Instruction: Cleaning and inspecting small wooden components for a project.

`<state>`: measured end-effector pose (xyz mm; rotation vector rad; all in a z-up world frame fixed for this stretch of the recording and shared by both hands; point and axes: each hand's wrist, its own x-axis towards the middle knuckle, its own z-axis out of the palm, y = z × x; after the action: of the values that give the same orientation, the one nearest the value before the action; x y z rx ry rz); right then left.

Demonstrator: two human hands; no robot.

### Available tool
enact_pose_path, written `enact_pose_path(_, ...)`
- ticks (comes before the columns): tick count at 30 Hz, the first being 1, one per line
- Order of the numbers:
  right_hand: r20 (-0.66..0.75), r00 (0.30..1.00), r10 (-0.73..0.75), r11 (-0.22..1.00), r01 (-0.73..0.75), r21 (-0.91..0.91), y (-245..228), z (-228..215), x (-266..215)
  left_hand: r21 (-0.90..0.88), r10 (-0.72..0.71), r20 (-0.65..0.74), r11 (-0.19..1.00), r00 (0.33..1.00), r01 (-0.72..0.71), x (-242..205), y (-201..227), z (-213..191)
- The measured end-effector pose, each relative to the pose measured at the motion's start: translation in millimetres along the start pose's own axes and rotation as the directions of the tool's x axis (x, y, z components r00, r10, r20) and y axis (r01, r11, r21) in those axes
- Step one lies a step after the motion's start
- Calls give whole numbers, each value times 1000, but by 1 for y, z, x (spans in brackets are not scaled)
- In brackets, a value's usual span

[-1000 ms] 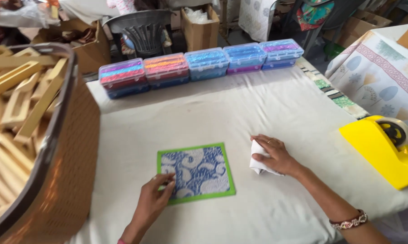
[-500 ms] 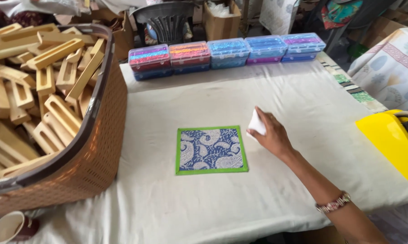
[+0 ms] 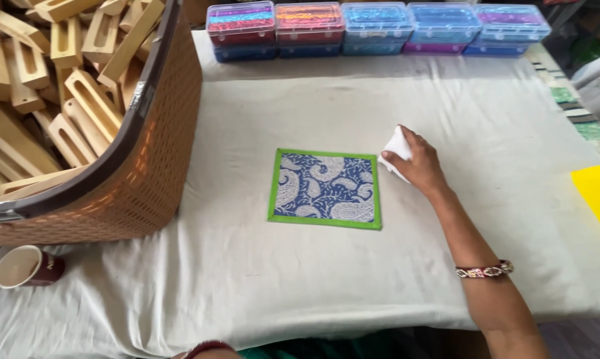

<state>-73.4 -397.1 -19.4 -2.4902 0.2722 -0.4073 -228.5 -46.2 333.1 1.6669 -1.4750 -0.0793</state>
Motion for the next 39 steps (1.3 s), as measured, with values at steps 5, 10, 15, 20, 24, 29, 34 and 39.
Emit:
enact_pose_path(5,2,999,47,999,-47,21,-1,-20,1,8,73,68,997,995,-74,-75,-165,63)
enact_pose_path(10,485,817,311,749,-525,404,-6,-33,-2,336,-480,-354,736,803,588,-141,-278,58)
enact_pose_path(15,604,739,299,714,-593,372,-33,-29,-12,-40,-823,-295,518,485,855,-156,-313,66)
enact_pose_path(20,578,751,318,754,-570,326,-47,-29,-14,-143,-818,-318,542,480,828,-145,-326,81)
enact_pose_path(24,534,798,278,696,-550,460,-39,-26,-13,-253,-837,-277,537,471,805,-128,-311,85)
enact_pose_path(29,515,824,236,784,-475,400,-30,-25,-12,41,-671,-377,676,638,735,-147,-320,90)
enact_pose_path(34,499,806,319,698,-555,452,-34,-14,-11,-290,-862,-315,486,397,825,-153,-316,79)
enact_pose_path(39,464,813,352,621,-574,535,-23,-8,-8,-582,-908,-218,415,357,700,-155,-329,84)
